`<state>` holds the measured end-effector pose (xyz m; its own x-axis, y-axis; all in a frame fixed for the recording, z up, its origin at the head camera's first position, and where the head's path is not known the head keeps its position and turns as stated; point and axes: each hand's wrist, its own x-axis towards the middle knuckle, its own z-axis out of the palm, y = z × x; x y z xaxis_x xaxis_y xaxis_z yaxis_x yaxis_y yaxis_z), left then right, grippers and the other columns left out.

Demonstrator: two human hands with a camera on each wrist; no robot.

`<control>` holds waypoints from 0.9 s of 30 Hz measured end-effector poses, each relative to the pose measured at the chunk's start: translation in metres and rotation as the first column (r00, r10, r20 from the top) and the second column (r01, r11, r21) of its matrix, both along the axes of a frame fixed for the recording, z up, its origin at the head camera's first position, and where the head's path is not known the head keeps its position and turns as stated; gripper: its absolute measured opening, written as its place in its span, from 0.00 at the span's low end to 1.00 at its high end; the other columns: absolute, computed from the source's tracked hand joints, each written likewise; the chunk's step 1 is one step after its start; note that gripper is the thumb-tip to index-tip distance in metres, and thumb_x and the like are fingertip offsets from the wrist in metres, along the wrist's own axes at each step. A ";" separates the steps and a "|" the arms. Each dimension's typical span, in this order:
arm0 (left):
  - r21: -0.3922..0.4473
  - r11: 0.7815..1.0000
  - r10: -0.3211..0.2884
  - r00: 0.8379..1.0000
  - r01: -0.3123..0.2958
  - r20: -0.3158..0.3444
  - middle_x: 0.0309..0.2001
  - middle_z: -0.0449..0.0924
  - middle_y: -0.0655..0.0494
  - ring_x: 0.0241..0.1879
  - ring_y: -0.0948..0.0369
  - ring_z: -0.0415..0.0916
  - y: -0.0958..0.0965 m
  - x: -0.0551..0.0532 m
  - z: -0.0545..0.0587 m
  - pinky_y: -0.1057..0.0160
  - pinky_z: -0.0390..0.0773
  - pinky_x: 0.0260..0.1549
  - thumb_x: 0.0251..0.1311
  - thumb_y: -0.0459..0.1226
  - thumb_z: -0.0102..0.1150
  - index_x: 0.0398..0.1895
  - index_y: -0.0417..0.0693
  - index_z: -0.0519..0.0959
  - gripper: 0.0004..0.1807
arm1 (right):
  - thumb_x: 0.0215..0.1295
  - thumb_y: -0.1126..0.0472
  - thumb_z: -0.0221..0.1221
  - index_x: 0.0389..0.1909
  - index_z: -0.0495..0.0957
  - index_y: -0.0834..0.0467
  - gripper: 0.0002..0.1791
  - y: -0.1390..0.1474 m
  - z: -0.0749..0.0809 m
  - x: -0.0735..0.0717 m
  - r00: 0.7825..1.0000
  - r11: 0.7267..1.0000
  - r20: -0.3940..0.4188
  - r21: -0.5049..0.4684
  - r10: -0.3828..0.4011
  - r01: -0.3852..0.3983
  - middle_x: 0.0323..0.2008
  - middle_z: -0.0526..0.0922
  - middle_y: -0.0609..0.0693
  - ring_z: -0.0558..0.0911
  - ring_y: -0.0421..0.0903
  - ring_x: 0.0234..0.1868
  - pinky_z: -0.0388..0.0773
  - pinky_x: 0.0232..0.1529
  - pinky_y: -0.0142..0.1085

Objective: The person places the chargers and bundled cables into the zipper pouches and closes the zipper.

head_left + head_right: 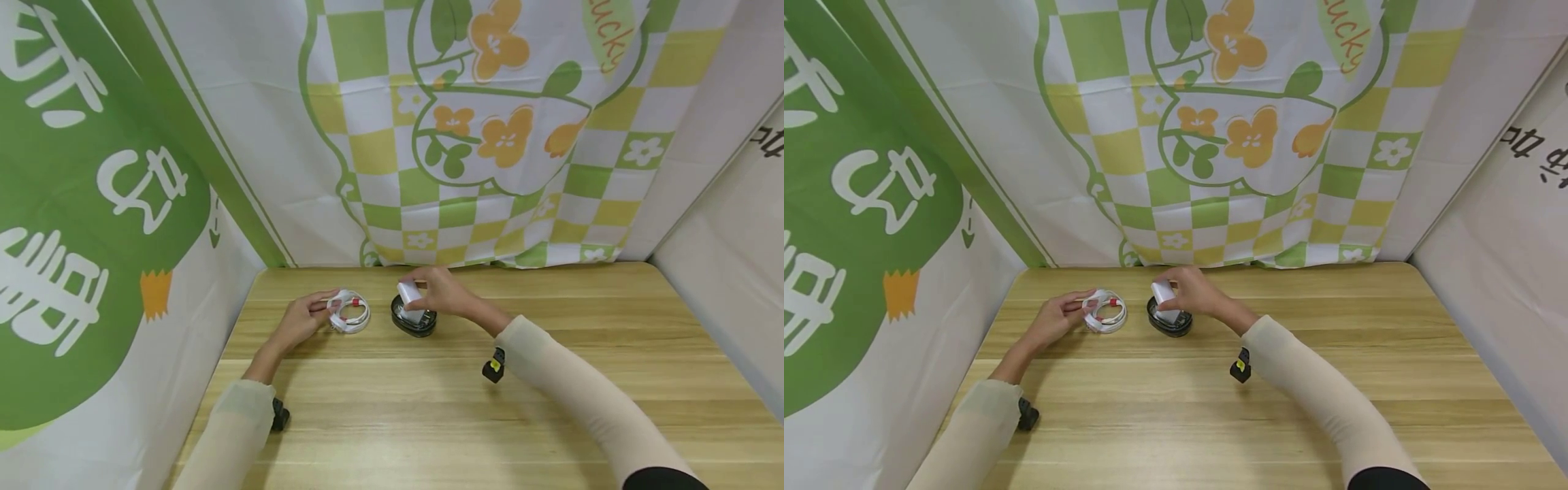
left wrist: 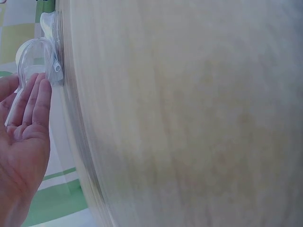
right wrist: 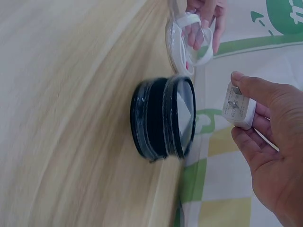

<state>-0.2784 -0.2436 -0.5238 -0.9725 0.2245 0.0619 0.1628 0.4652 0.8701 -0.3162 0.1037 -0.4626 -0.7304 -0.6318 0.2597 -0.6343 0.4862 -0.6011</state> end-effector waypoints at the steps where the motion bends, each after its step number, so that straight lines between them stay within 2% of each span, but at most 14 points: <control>1: 0.001 1.000 0.001 1.000 -0.001 0.001 0.58 0.87 0.47 0.57 0.49 0.86 0.000 0.000 0.000 0.57 0.84 0.54 0.73 0.35 0.65 0.71 0.49 0.79 0.24 | 0.53 0.63 0.81 0.58 0.85 0.67 0.31 -0.003 -0.001 0.000 1.000 1.000 0.000 -0.005 0.006 -0.006 0.54 0.89 0.60 0.88 0.54 0.51 0.87 0.52 0.42; 4: 0.004 1.000 -0.002 1.000 0.002 0.004 0.58 0.87 0.47 0.57 0.48 0.86 0.000 0.000 0.000 0.55 0.84 0.55 0.73 0.35 0.65 0.71 0.48 0.79 0.24 | 0.54 0.62 0.81 0.59 0.85 0.66 0.31 -0.011 -0.004 0.001 1.000 1.000 -0.006 -0.006 0.024 -0.024 0.53 0.89 0.60 0.88 0.53 0.50 0.88 0.49 0.41; 8: 0.015 1.000 0.003 1.000 -0.003 0.009 0.58 0.87 0.47 0.58 0.48 0.86 0.001 0.000 0.001 0.65 0.83 0.51 0.72 0.34 0.66 0.70 0.47 0.80 0.24 | 0.55 0.60 0.81 0.59 0.85 0.65 0.30 -0.020 -0.005 0.002 0.999 0.999 -0.032 0.017 0.030 -0.029 0.53 0.89 0.58 0.88 0.50 0.47 0.87 0.45 0.38; 11: 0.015 1.000 0.004 1.000 -0.004 0.001 0.57 0.87 0.46 0.58 0.48 0.86 0.001 0.000 0.002 0.69 0.82 0.49 0.72 0.34 0.66 0.70 0.46 0.80 0.24 | 0.55 0.58 0.81 0.59 0.85 0.64 0.31 -0.028 -0.005 0.001 0.998 0.999 -0.052 0.033 0.021 -0.019 0.53 0.90 0.58 0.87 0.49 0.46 0.86 0.43 0.36; 19: 0.014 1.000 0.001 1.000 -0.001 0.002 0.58 0.87 0.46 0.58 0.48 0.86 0.000 -0.001 0.001 0.67 0.82 0.50 0.72 0.34 0.66 0.70 0.47 0.79 0.24 | 0.54 0.61 0.81 0.58 0.85 0.65 0.30 -0.052 -0.009 -0.001 0.998 0.999 -0.062 0.034 -0.001 0.003 0.54 0.89 0.58 0.88 0.50 0.50 0.86 0.47 0.37; 27: 0.025 1.000 -0.008 1.000 0.008 0.008 0.58 0.87 0.45 0.58 0.47 0.85 -0.002 0.000 0.001 0.65 0.84 0.51 0.72 0.34 0.66 0.71 0.46 0.79 0.25 | 0.52 0.62 0.82 0.55 0.86 0.65 0.29 -0.071 -0.015 0.002 0.994 0.998 -0.108 0.057 0.001 0.005 0.52 0.90 0.57 0.88 0.51 0.51 0.85 0.50 0.39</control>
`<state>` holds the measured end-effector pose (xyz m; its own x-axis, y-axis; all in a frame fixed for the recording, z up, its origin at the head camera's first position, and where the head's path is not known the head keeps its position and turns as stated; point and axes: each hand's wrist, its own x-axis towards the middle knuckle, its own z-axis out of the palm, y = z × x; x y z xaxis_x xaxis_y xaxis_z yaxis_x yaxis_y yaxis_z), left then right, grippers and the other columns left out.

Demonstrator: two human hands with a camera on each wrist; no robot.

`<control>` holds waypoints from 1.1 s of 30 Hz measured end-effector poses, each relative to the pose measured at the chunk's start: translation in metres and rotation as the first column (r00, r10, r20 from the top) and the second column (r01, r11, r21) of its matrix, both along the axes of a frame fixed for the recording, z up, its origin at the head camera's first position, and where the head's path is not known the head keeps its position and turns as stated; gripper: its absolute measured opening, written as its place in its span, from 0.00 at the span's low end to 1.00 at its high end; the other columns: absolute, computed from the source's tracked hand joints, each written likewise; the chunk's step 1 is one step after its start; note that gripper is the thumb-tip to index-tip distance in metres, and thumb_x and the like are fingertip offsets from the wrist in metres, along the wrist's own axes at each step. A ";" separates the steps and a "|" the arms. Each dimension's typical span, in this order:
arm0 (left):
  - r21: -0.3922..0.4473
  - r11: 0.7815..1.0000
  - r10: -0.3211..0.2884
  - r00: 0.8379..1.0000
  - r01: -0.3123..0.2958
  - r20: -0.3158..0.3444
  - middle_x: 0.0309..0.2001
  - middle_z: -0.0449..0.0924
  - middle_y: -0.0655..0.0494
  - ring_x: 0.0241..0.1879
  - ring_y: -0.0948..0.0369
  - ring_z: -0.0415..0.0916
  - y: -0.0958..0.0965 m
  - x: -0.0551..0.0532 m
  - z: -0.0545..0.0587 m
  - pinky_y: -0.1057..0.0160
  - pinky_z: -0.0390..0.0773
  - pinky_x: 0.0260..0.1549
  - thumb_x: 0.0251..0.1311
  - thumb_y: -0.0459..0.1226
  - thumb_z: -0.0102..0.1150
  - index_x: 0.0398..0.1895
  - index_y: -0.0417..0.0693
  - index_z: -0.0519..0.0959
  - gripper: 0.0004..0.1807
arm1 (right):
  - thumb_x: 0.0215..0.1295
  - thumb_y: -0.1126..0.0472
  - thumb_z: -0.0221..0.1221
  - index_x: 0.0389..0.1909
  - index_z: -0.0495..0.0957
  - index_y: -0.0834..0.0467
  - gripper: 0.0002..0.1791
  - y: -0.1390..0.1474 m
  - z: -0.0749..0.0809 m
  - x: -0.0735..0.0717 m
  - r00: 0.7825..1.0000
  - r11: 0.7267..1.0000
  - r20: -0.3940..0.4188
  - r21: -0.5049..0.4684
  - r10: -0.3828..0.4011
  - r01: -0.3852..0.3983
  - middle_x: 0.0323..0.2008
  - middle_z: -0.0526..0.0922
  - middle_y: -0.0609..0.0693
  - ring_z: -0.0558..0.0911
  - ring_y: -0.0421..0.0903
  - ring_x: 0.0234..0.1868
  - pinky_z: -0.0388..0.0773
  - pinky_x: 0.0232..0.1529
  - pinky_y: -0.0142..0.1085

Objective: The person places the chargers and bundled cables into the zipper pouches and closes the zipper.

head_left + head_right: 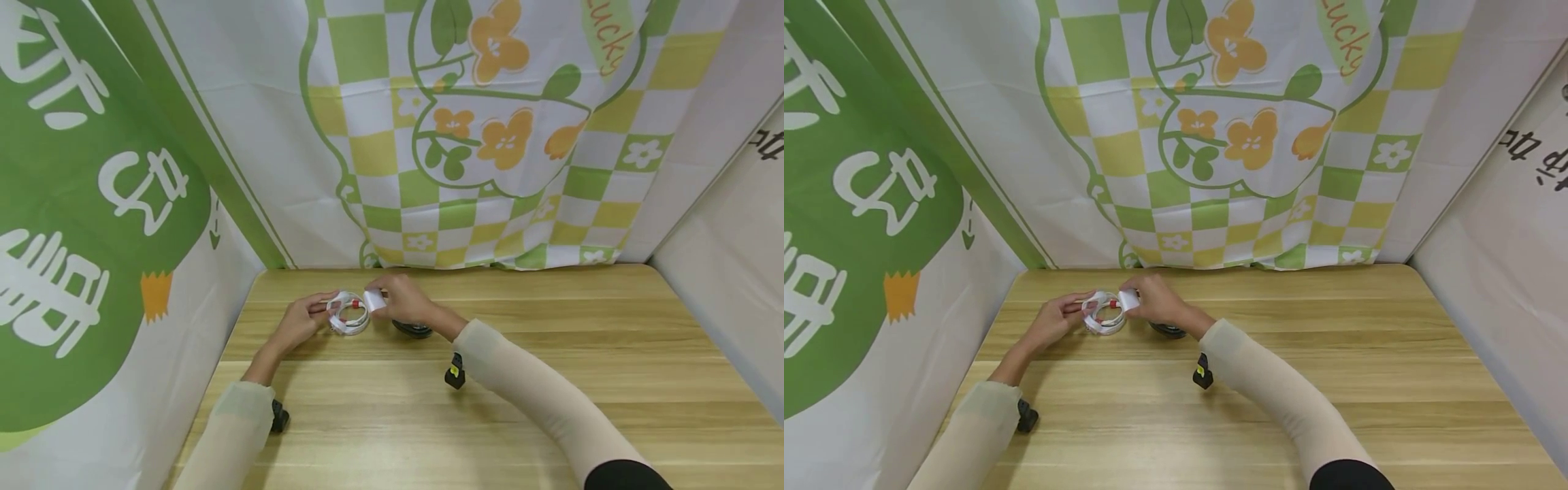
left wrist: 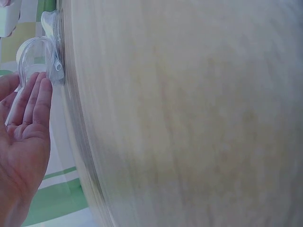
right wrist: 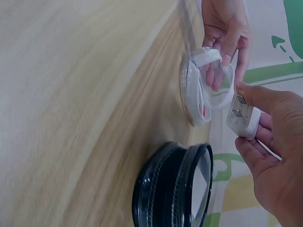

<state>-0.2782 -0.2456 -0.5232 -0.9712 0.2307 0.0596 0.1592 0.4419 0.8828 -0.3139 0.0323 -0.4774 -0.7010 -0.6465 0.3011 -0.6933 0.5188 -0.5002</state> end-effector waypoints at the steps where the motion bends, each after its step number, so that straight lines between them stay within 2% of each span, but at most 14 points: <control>1: -0.001 1.000 -0.001 1.000 0.001 0.004 0.58 0.86 0.45 0.58 0.47 0.85 0.000 0.000 0.000 0.63 0.84 0.52 0.72 0.34 0.65 0.71 0.46 0.79 0.25 | 0.52 0.62 0.82 0.55 0.87 0.65 0.28 -0.002 0.000 0.001 1.000 1.000 0.000 0.002 0.002 -0.002 0.52 0.90 0.57 0.87 0.51 0.51 0.85 0.50 0.40; 9: -0.017 1.000 0.001 1.000 0.000 0.017 0.59 0.86 0.45 0.58 0.47 0.85 0.000 0.000 -0.002 0.58 0.85 0.52 0.73 0.35 0.65 0.71 0.48 0.79 0.25 | 0.55 0.62 0.80 0.56 0.86 0.64 0.27 -0.015 -0.006 0.002 0.995 1.000 0.097 -0.008 -0.005 0.005 0.52 0.90 0.57 0.87 0.49 0.49 0.83 0.44 0.34; 13: -0.017 1.000 0.007 1.000 -0.007 0.012 0.59 0.86 0.44 0.58 0.47 0.85 0.000 0.000 0.000 0.59 0.85 0.52 0.72 0.35 0.65 0.71 0.48 0.79 0.25 | 0.55 0.61 0.81 0.55 0.86 0.65 0.27 -0.021 -0.011 0.001 0.997 1.000 0.080 -0.019 -0.017 0.018 0.51 0.90 0.57 0.87 0.48 0.46 0.83 0.41 0.32; 17: -0.021 1.000 0.008 1.000 -0.008 0.017 0.59 0.86 0.45 0.59 0.47 0.85 0.000 0.000 0.001 0.58 0.85 0.53 0.73 0.35 0.65 0.72 0.47 0.78 0.25 | 0.54 0.59 0.82 0.55 0.86 0.64 0.29 -0.027 -0.017 0.000 0.997 0.999 0.063 -0.015 -0.046 0.047 0.51 0.90 0.57 0.88 0.48 0.46 0.84 0.43 0.34; 25: -0.009 1.000 0.005 1.000 -0.004 0.013 0.59 0.86 0.44 0.59 0.47 0.85 0.001 0.001 0.000 0.56 0.84 0.55 0.72 0.34 0.65 0.72 0.46 0.78 0.25 | 0.54 0.57 0.81 0.56 0.86 0.62 0.29 -0.039 -0.027 0.000 0.990 0.993 0.084 -0.013 -0.113 0.114 0.51 0.90 0.55 0.87 0.47 0.47 0.83 0.47 0.35; 33: 0.001 1.000 0.001 1.000 -0.001 0.019 0.60 0.85 0.41 0.60 0.46 0.84 -0.001 0.000 -0.001 0.61 0.84 0.53 0.73 0.34 0.64 0.72 0.45 0.77 0.25 | 0.56 0.54 0.81 0.55 0.88 0.60 0.27 -0.050 -0.032 0.001 0.983 0.988 0.104 -0.012 -0.151 0.153 0.51 0.90 0.54 0.86 0.47 0.49 0.81 0.47 0.34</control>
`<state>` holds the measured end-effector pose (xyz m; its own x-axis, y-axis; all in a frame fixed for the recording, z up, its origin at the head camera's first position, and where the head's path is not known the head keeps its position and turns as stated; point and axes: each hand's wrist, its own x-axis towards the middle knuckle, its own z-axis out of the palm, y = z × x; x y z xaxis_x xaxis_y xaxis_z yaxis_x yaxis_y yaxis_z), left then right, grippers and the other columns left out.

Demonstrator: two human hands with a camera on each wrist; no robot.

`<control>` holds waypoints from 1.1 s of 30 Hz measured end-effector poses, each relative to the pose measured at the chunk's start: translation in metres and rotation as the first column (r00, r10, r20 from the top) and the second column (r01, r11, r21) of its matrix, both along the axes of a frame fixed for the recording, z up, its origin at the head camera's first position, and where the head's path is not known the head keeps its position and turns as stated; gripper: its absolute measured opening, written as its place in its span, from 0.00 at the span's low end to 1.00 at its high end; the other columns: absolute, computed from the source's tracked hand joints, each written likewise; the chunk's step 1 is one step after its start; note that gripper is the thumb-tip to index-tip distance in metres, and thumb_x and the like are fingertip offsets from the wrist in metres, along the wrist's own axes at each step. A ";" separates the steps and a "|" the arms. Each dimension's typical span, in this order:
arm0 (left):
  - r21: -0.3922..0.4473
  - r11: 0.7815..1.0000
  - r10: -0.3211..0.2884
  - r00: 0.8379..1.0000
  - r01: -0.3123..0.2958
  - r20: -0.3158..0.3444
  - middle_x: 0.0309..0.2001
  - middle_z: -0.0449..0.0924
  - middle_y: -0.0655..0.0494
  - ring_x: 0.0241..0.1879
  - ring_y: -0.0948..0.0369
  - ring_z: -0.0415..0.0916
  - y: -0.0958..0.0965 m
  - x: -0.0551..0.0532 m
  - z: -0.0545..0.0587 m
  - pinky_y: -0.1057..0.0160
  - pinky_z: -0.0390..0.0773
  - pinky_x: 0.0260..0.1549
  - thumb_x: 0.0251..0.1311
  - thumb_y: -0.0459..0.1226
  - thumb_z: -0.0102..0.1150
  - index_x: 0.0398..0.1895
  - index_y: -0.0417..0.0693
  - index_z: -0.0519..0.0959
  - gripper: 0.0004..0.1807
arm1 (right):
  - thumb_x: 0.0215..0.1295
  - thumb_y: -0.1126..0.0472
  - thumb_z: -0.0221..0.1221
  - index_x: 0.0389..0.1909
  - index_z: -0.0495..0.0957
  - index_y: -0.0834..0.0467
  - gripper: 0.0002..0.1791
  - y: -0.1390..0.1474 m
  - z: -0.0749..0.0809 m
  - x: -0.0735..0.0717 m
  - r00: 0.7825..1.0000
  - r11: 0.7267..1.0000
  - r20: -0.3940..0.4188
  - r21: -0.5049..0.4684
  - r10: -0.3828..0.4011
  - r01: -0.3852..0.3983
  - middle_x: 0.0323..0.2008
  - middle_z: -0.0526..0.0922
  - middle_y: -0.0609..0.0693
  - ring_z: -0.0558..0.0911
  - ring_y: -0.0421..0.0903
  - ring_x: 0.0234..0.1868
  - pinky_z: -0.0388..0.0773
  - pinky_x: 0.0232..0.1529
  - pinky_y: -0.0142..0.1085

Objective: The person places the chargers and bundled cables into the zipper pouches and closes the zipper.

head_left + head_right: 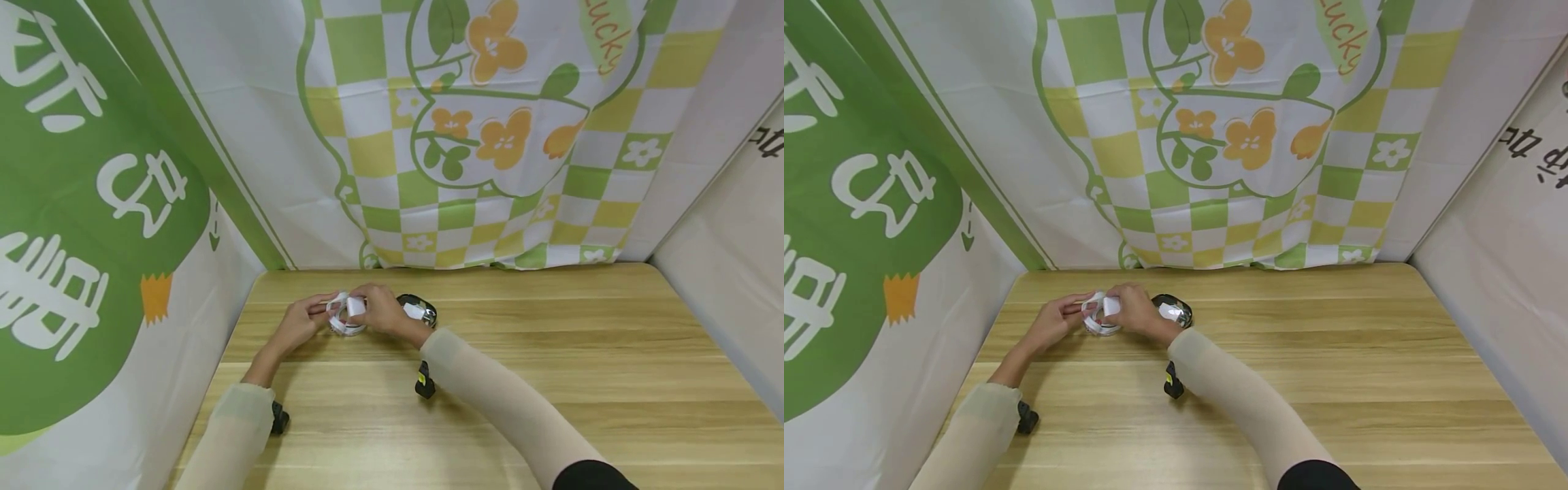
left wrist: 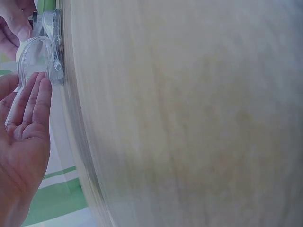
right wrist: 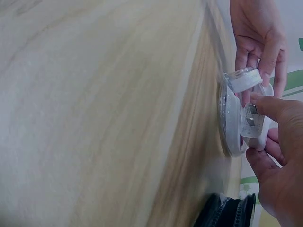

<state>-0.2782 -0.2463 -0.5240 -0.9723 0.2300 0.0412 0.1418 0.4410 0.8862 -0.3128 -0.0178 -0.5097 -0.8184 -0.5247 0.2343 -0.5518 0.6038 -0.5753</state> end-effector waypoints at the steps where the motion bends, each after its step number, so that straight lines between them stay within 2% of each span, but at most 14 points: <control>1: 0.004 1.000 -0.003 1.000 0.003 0.000 0.60 0.85 0.40 0.60 0.45 0.84 0.000 0.000 0.000 0.62 0.84 0.52 0.73 0.34 0.64 0.72 0.45 0.77 0.25 | 0.56 0.53 0.81 0.55 0.88 0.59 0.27 -0.001 -0.001 0.000 1.000 1.000 0.004 -0.001 -0.008 0.008 0.51 0.90 0.53 0.86 0.47 0.50 0.81 0.47 0.34; 6: 0.017 1.000 -0.008 1.000 0.007 0.001 0.61 0.84 0.40 0.60 0.46 0.84 0.001 0.001 0.000 0.65 0.84 0.51 0.73 0.34 0.64 0.73 0.46 0.77 0.26 | 0.58 0.52 0.80 0.57 0.87 0.60 0.28 -0.003 -0.006 0.002 0.999 0.999 0.009 0.000 -0.034 0.034 0.55 0.89 0.54 0.86 0.48 0.54 0.83 0.51 0.36; 14: 0.000 1.000 -0.009 1.000 0.009 -0.013 0.61 0.84 0.41 0.61 0.46 0.84 0.000 0.000 0.001 0.60 0.84 0.54 0.74 0.35 0.64 0.73 0.47 0.77 0.25 | 0.59 0.52 0.79 0.59 0.85 0.60 0.29 0.001 -0.004 0.002 1.000 0.999 0.013 -0.017 -0.029 0.029 0.56 0.88 0.55 0.87 0.49 0.54 0.83 0.54 0.38; 19: -0.014 1.000 0.009 1.000 -0.009 -0.014 0.60 0.85 0.42 0.60 0.46 0.84 0.000 0.001 0.002 0.59 0.84 0.55 0.74 0.36 0.65 0.72 0.46 0.78 0.25 | 0.61 0.57 0.78 0.59 0.85 0.63 0.27 0.006 -0.002 0.002 0.999 0.999 0.038 -0.049 -0.017 0.019 0.53 0.89 0.57 0.88 0.51 0.52 0.85 0.51 0.38; 27: -0.006 1.000 0.018 1.000 -0.018 -0.015 0.60 0.85 0.41 0.60 0.46 0.84 -0.001 0.002 0.002 0.63 0.83 0.53 0.73 0.35 0.65 0.72 0.45 0.78 0.25 | 0.61 0.59 0.78 0.56 0.86 0.62 0.24 0.007 -0.003 0.001 1.000 0.999 0.018 -0.050 -0.021 0.022 0.52 0.90 0.56 0.89 0.49 0.49 0.85 0.49 0.36; 33: -0.027 1.000 0.005 0.999 -0.005 -0.033 0.62 0.84 0.39 0.61 0.44 0.83 -0.001 0.002 0.004 0.54 0.84 0.57 0.74 0.35 0.64 0.72 0.46 0.77 0.25 | 0.61 0.58 0.78 0.55 0.87 0.61 0.23 0.005 -0.002 0.001 0.999 0.999 0.022 -0.031 -0.028 0.029 0.51 0.90 0.55 0.89 0.48 0.49 0.85 0.49 0.34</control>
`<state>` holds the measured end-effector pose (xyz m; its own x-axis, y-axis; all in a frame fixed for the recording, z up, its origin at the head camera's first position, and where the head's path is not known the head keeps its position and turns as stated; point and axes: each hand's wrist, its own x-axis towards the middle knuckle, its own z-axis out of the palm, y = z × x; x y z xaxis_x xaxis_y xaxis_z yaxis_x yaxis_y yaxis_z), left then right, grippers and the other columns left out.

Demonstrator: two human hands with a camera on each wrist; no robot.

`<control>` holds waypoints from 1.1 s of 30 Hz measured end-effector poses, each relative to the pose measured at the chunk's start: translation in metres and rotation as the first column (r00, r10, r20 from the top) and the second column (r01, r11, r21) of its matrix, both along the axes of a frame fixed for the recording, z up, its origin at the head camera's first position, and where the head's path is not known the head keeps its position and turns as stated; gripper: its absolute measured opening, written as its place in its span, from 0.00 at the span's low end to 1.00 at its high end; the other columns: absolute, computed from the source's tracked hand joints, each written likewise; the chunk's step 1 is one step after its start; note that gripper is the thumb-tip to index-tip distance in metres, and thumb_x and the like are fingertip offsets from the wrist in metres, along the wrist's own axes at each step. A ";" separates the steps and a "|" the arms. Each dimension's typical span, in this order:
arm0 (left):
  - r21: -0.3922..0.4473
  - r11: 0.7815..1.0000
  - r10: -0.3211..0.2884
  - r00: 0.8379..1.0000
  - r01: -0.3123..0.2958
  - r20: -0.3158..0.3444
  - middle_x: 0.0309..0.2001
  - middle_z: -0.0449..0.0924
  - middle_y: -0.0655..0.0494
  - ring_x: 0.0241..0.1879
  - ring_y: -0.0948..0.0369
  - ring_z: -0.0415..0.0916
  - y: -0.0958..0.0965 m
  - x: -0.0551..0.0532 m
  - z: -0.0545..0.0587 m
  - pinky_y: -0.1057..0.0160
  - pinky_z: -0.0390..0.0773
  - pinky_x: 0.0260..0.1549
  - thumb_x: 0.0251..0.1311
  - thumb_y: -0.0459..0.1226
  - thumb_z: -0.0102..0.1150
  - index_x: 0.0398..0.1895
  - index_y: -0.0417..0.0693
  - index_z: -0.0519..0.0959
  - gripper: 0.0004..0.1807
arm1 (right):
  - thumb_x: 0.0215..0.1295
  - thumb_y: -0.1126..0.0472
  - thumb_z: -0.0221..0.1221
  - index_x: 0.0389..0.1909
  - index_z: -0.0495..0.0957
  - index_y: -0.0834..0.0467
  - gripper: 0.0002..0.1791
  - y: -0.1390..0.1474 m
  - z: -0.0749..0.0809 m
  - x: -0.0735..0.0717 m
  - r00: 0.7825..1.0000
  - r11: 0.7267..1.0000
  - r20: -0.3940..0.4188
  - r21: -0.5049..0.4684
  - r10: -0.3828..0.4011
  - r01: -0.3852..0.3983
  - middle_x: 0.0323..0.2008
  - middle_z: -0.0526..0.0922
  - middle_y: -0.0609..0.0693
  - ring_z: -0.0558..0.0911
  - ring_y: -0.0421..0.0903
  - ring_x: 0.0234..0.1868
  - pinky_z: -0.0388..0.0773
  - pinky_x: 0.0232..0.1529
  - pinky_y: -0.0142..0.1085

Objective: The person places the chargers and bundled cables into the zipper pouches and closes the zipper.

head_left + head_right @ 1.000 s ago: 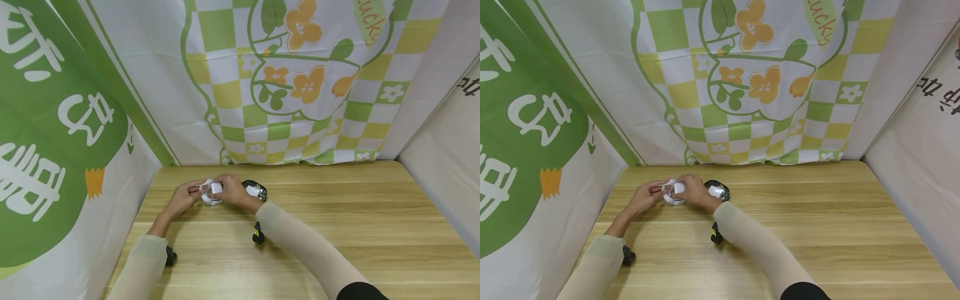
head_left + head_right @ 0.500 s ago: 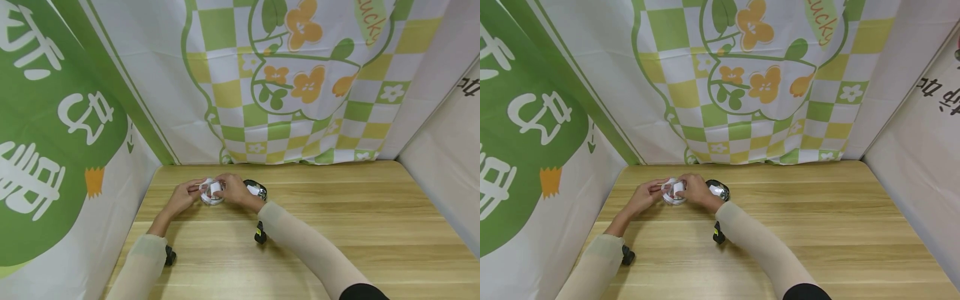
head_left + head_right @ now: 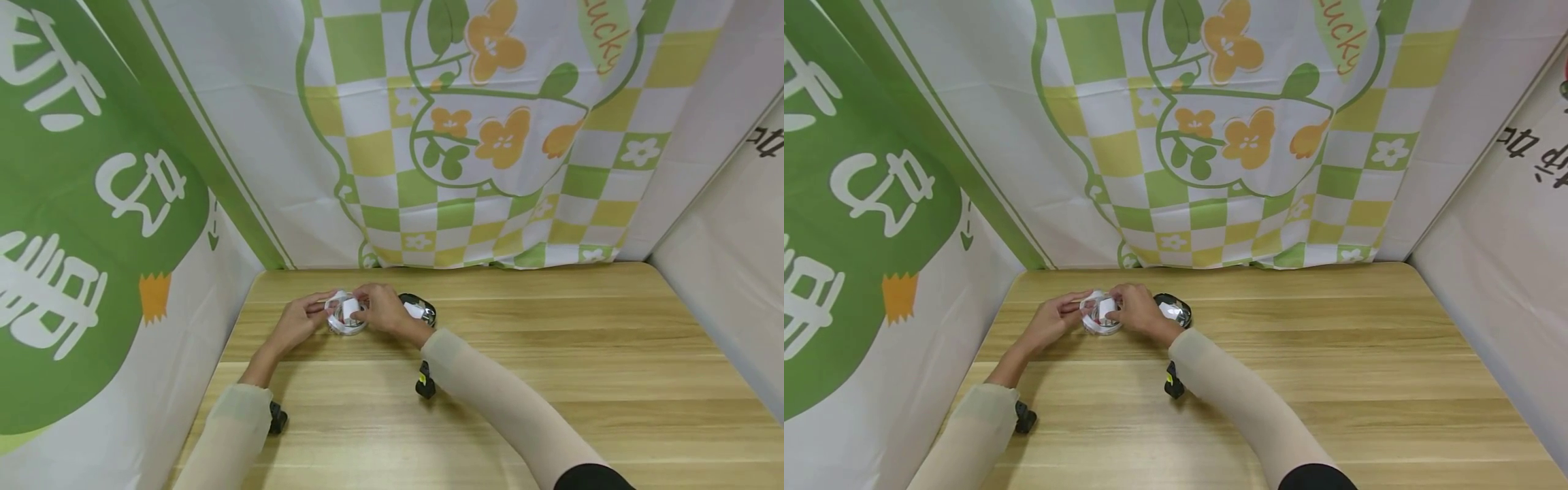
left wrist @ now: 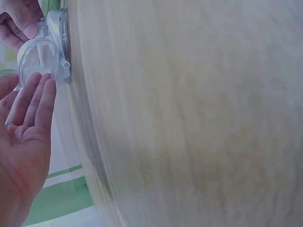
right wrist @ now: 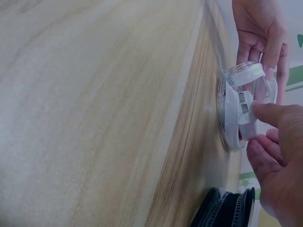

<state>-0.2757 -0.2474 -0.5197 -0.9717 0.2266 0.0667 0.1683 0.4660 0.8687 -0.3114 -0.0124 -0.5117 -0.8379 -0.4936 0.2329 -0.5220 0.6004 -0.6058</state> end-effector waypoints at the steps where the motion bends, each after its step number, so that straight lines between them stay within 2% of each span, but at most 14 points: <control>1: -0.005 1.000 -0.003 1.000 0.003 -0.006 0.62 0.83 0.39 0.60 0.44 0.83 0.000 0.000 0.001 0.52 0.84 0.57 0.74 0.35 0.64 0.72 0.45 0.77 0.25 | 0.60 0.58 0.78 0.55 0.87 0.62 0.23 0.000 0.000 0.000 1.000 1.000 0.000 0.002 -0.001 0.001 0.50 0.90 0.55 0.89 0.48 0.49 0.85 0.49 0.35; 5: -0.008 1.000 -0.014 1.000 0.014 -0.015 0.62 0.83 0.38 0.60 0.44 0.84 0.002 0.001 0.003 0.51 0.83 0.57 0.73 0.34 0.64 0.73 0.45 0.77 0.26 | 0.60 0.58 0.78 0.54 0.87 0.62 0.23 -0.001 0.000 0.000 1.000 1.000 -0.002 0.009 -0.002 0.002 0.50 0.90 0.56 0.89 0.49 0.49 0.85 0.50 0.36; 13: -0.004 0.999 -0.046 0.998 0.046 -0.038 0.60 0.85 0.40 0.58 0.46 0.85 0.007 0.000 0.004 0.59 0.85 0.53 0.73 0.36 0.65 0.74 0.45 0.76 0.27 | 0.60 0.57 0.78 0.54 0.86 0.63 0.24 0.002 -0.001 0.001 1.000 1.000 -0.030 0.021 -0.002 0.003 0.49 0.90 0.56 0.89 0.49 0.48 0.85 0.50 0.37; 18: -0.024 0.999 -0.046 0.997 0.044 -0.064 0.59 0.86 0.41 0.56 0.46 0.86 0.010 -0.001 0.005 0.55 0.85 0.54 0.72 0.41 0.67 0.73 0.45 0.76 0.28 | 0.62 0.57 0.78 0.54 0.86 0.62 0.23 0.005 -0.001 0.001 0.999 1.000 -0.039 0.029 0.000 0.001 0.48 0.90 0.55 0.88 0.48 0.46 0.85 0.47 0.37; 23: -0.078 0.996 -0.041 0.994 0.032 -0.106 0.58 0.87 0.46 0.54 0.49 0.87 0.013 -0.001 0.007 0.52 0.85 0.54 0.73 0.44 0.66 0.68 0.44 0.81 0.24 | 0.63 0.61 0.76 0.55 0.86 0.64 0.21 0.009 0.001 0.003 1.000 1.000 -0.025 0.004 -0.002 0.002 0.51 0.90 0.56 0.89 0.51 0.50 0.86 0.51 0.39; 29: -0.135 0.991 -0.030 0.981 0.004 -0.192 0.59 0.86 0.44 0.56 0.47 0.86 0.014 -0.003 0.010 0.47 0.84 0.56 0.77 0.38 0.61 0.63 0.42 0.85 0.17 | 0.68 0.66 0.69 0.58 0.83 0.67 0.19 0.014 0.005 0.005 0.999 0.997 -0.007 -0.066 -0.032 0.032 0.55 0.88 0.61 0.89 0.54 0.53 0.86 0.54 0.39; 33: -0.150 0.989 -0.032 0.980 0.003 -0.196 0.60 0.85 0.41 0.58 0.43 0.85 0.014 -0.007 0.014 0.43 0.82 0.58 0.76 0.34 0.60 0.62 0.40 0.85 0.16 | 0.72 0.62 0.67 0.59 0.83 0.67 0.19 0.016 0.007 0.009 0.998 0.994 -0.010 -0.092 -0.055 0.054 0.55 0.88 0.60 0.89 0.53 0.55 0.86 0.54 0.38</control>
